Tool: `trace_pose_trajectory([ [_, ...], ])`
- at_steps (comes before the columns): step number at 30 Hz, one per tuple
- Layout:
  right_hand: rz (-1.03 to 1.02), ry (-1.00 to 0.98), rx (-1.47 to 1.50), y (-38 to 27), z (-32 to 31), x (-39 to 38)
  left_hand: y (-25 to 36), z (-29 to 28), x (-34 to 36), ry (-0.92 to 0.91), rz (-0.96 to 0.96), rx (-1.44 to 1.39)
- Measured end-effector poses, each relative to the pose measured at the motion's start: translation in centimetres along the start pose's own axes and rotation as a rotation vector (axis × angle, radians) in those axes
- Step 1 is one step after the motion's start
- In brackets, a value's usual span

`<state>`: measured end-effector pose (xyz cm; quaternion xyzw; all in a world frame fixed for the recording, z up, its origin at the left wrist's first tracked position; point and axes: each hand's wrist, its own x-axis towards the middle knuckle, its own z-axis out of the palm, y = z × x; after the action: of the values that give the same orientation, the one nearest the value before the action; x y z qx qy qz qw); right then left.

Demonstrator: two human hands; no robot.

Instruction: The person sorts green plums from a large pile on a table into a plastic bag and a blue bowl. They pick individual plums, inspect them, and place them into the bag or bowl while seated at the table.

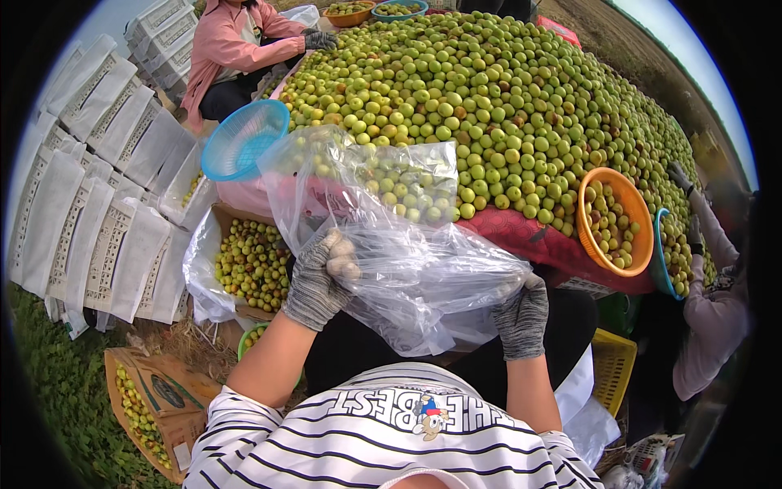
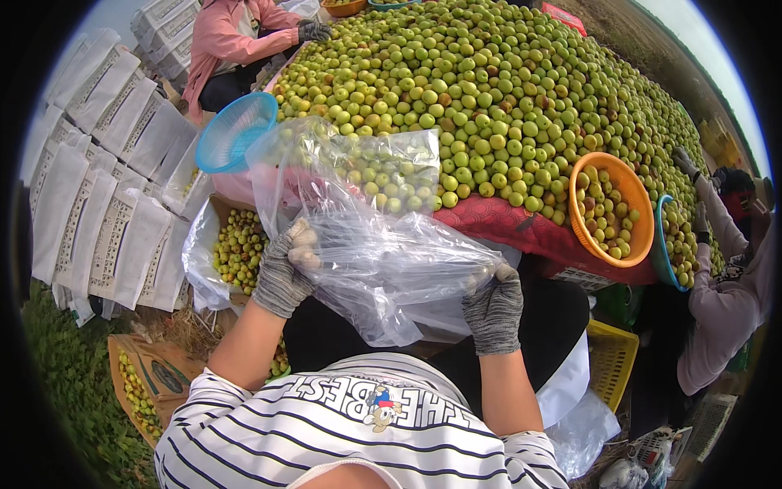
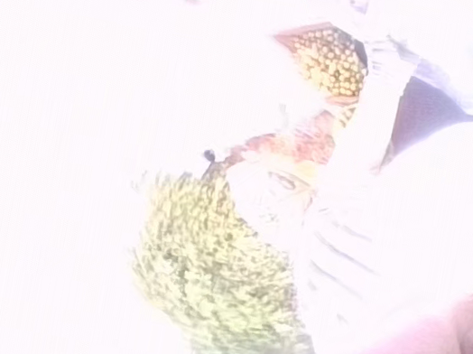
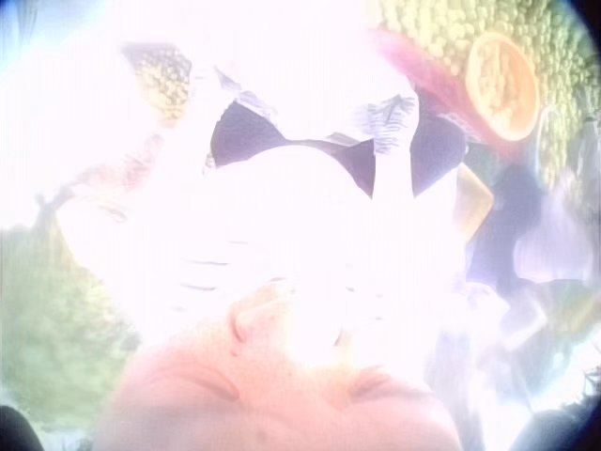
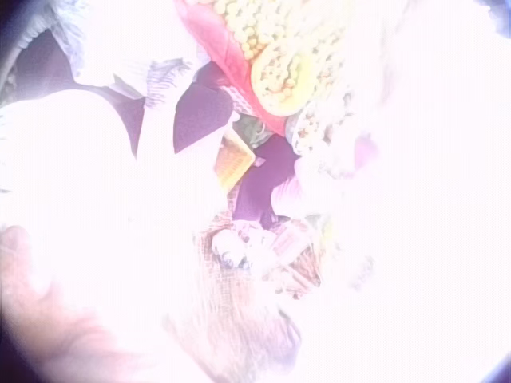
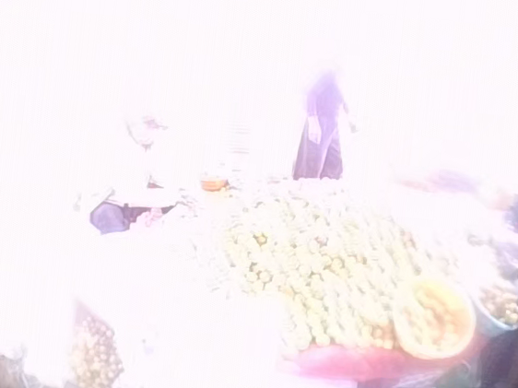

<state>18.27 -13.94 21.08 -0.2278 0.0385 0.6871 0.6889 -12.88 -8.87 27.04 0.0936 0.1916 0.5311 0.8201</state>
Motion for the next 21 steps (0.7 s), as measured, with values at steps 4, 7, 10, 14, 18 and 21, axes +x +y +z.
trace_pose_trajectory([
  [4, -0.347, 0.207, -0.299, -10.0, 0.3, 2.0, 8.0, -3.1, -0.6, -0.175, -0.047, 0.325],
  [7, -0.452, -0.001, -0.832, -15.0, 1.1, 1.1, 14.2, -4.6, 0.1, -0.172, 0.109, 1.468],
  [10, -0.371, -0.286, -1.180, -17.1, 2.1, -0.7, 19.3, -5.4, 2.1, 0.130, 0.391, 2.021],
  [14, -0.482, -0.113, -1.943, -20.4, -0.1, 0.3, 25.5, -6.7, 3.8, 0.846, 0.577, 1.287],
  [18, -0.690, 0.212, -1.131, -24.7, -7.2, 5.8, 27.2, -6.8, 4.6, 0.750, 0.749, 0.414],
  [21, -0.721, 0.112, -1.230, -26.3, -8.7, 7.1, 24.8, -3.8, 5.0, 0.719, 0.662, 0.340],
])
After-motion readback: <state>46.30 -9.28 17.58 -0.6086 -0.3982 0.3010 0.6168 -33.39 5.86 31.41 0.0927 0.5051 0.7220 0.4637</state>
